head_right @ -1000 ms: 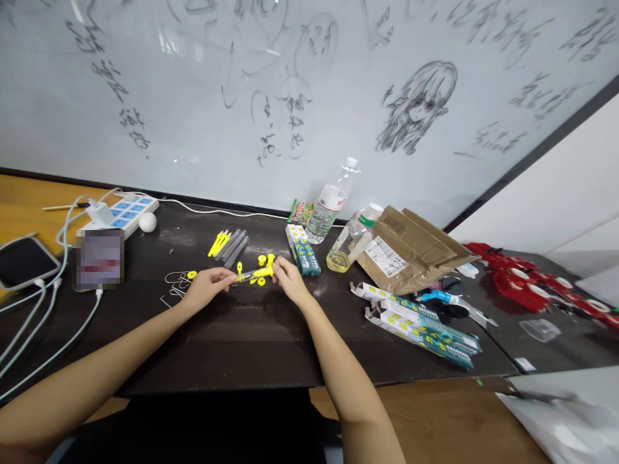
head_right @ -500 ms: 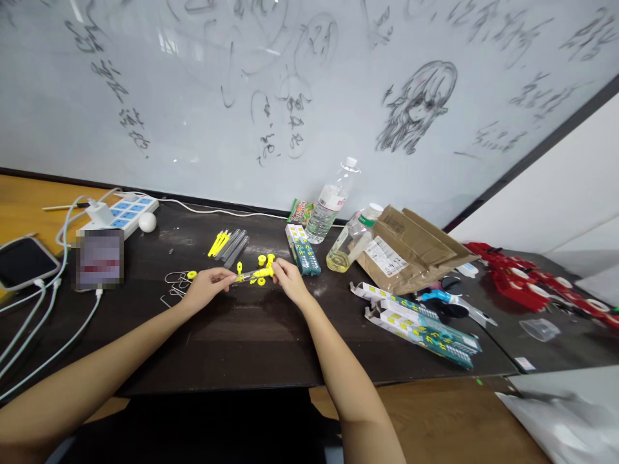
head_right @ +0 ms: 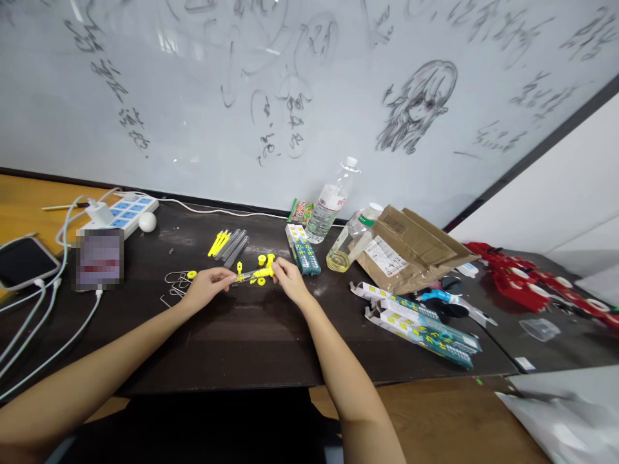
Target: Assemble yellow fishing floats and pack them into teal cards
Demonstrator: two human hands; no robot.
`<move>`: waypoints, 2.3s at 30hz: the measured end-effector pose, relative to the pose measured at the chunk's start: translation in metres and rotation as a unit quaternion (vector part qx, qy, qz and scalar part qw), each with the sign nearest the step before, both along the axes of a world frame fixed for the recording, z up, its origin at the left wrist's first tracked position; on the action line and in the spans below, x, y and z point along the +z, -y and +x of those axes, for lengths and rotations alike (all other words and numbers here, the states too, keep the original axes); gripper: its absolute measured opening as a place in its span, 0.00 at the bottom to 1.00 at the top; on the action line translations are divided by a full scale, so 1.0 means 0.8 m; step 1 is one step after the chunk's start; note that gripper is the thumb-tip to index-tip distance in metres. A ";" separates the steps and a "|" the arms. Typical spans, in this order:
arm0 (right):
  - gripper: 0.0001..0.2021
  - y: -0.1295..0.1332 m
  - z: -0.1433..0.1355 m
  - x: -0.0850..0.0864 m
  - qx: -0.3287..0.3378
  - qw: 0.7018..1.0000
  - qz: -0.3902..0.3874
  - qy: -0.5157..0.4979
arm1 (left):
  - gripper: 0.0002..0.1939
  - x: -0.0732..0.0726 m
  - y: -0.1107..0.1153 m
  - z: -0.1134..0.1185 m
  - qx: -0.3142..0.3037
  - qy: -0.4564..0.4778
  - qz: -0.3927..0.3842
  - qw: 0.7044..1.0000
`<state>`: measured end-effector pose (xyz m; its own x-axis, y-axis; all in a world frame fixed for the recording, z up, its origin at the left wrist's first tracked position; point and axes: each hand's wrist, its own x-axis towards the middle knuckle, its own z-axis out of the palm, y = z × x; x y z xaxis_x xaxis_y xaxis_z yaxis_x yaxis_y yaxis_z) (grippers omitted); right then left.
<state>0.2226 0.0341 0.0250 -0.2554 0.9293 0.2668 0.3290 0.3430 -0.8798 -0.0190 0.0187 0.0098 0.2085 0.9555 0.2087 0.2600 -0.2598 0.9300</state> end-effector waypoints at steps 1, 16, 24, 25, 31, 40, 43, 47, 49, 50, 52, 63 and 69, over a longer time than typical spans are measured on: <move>0.19 0.000 0.000 0.000 -0.005 1.000 0.001 0.008 | 0.15 -0.001 0.000 0.000 0.000 0.000 0.000 1.000; 0.18 -0.001 0.002 -0.002 -0.004 1.000 0.008 0.004 | 0.16 -0.001 0.000 0.000 -0.002 0.001 0.001 1.000; 0.13 0.004 -0.001 0.003 0.003 0.999 0.008 -0.036 | 0.16 0.001 0.000 0.000 -0.003 0.011 -0.001 1.000; 0.13 0.004 0.000 0.003 0.007 0.999 0.006 -0.036 | 0.16 0.001 0.000 0.000 -0.002 0.009 -0.002 1.000; 0.18 -0.001 0.002 -0.003 -0.001 1.000 0.012 0.009 | 0.17 -0.001 0.000 0.000 -0.003 -0.004 -0.001 1.000; 0.15 0.005 0.000 0.004 0.008 1.000 0.013 -0.025 | 0.16 0.000 0.000 0.000 0.000 0.012 -0.003 1.000; 0.14 0.003 0.001 0.002 0.015 1.000 0.010 -0.022 | 0.15 0.001 0.000 0.000 -0.001 0.015 -0.008 1.000; 0.20 -0.002 0.002 -0.003 0.005 1.000 0.005 0.013 | 0.16 0.000 0.000 0.000 -0.002 0.005 -0.004 1.000; 0.23 -0.002 0.002 -0.004 -0.003 1.000 0.003 0.024 | 0.16 -0.001 0.000 0.000 -0.003 0.000 -0.002 1.000; 0.24 -0.002 0.002 -0.004 -0.006 1.000 0.004 0.026 | 0.16 -0.002 -0.001 0.000 -0.004 0.001 -0.001 1.000; 0.24 0.000 0.000 -0.001 -0.006 1.000 0.009 0.017 | 0.17 -0.002 -0.001 0.000 -0.004 0.004 0.001 1.000; 0.23 0.000 0.002 -0.003 0.002 1.000 -0.003 0.016 | 0.16 0.000 0.001 0.000 -0.006 -0.001 -0.003 1.000; 0.24 0.002 0.000 0.001 -0.013 1.000 0.011 0.007 | 0.17 0.002 0.002 0.001 0.000 0.000 -0.012 1.000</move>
